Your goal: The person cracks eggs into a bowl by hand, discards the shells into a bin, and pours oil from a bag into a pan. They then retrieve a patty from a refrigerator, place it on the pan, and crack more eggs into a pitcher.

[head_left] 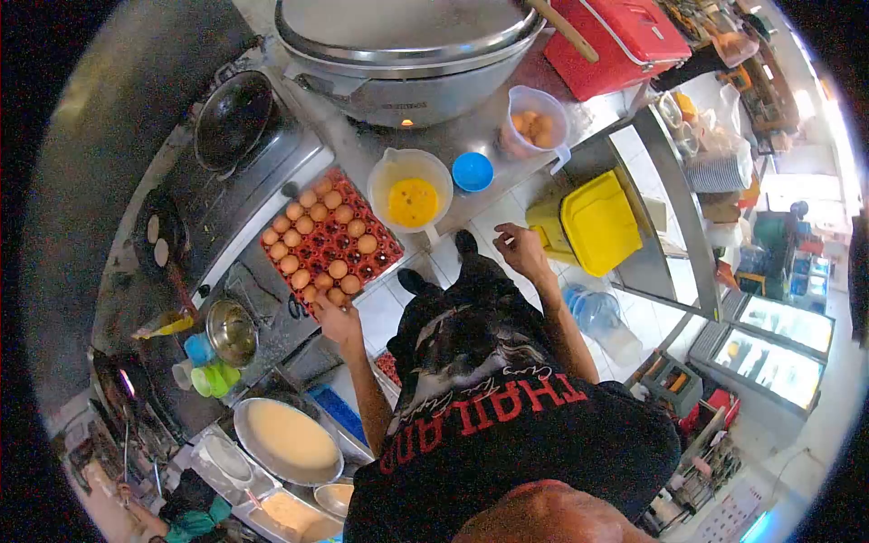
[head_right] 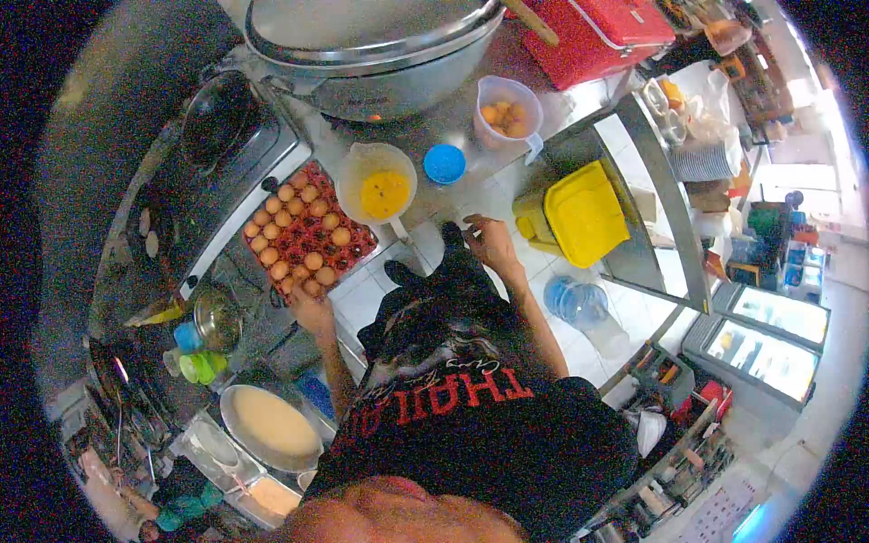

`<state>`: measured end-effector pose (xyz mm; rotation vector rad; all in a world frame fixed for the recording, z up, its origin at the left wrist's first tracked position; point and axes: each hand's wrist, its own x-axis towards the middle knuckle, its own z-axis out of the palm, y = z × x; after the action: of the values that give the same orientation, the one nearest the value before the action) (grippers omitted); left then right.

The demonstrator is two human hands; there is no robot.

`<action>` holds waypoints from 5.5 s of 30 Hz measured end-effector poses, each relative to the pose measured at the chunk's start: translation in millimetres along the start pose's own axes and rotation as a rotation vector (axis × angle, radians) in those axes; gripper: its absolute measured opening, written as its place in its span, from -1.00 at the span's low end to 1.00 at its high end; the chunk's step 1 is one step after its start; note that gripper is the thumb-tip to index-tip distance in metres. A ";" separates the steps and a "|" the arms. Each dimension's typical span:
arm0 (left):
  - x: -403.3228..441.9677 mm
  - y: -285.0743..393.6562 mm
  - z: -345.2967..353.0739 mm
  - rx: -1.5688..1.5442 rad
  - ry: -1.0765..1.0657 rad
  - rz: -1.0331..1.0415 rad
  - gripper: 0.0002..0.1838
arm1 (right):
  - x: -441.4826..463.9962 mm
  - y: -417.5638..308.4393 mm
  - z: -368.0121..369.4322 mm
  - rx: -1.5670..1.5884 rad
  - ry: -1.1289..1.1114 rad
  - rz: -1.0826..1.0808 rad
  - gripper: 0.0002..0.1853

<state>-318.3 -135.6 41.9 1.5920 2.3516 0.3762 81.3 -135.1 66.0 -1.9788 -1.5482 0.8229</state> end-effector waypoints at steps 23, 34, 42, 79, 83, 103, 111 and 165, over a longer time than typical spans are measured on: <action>-107.7 352.4 17.6 -0.641 -0.117 0.442 -0.51 | 108.2 1.9 -190.6 0.368 -0.392 -0.128 -0.57; -123.5 357.1 66.6 -0.700 -0.283 0.108 -0.69 | 218.0 41.8 -198.2 -0.267 -0.138 -0.283 -0.57; -119.8 351.2 70.4 -0.755 -0.265 0.033 -0.71 | 233.7 73.1 -171.1 -0.341 -0.141 -0.436 -0.67; -120.3 161.4 56.9 -0.800 -0.035 -0.167 -0.86 | 196.7 13.7 -243.3 -0.248 0.032 -0.223 -0.58; -123.2 164.6 43.5 -0.783 -0.078 -0.289 -0.82 | 189.2 17.1 -256.4 -0.181 0.085 -0.208 -0.63; -154.6 161.6 68.1 -0.867 -0.039 -0.323 -0.80 | 198.8 21.4 -238.6 -0.204 0.028 -0.312 -0.67; -162.8 170.3 67.4 -0.886 -0.037 -0.351 -0.78 | 207.5 22.6 -230.6 -0.197 -0.021 -0.359 -0.70; 72.3 8.4 13.8 0.186 -0.182 0.344 -0.31 | 60.0 -167.4 219.5 -0.484 0.009 -0.809 -0.51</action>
<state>-331.8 -64.5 26.3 2.0304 2.0277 0.0752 -178.6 -34.3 20.7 -1.3747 -2.4361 0.1065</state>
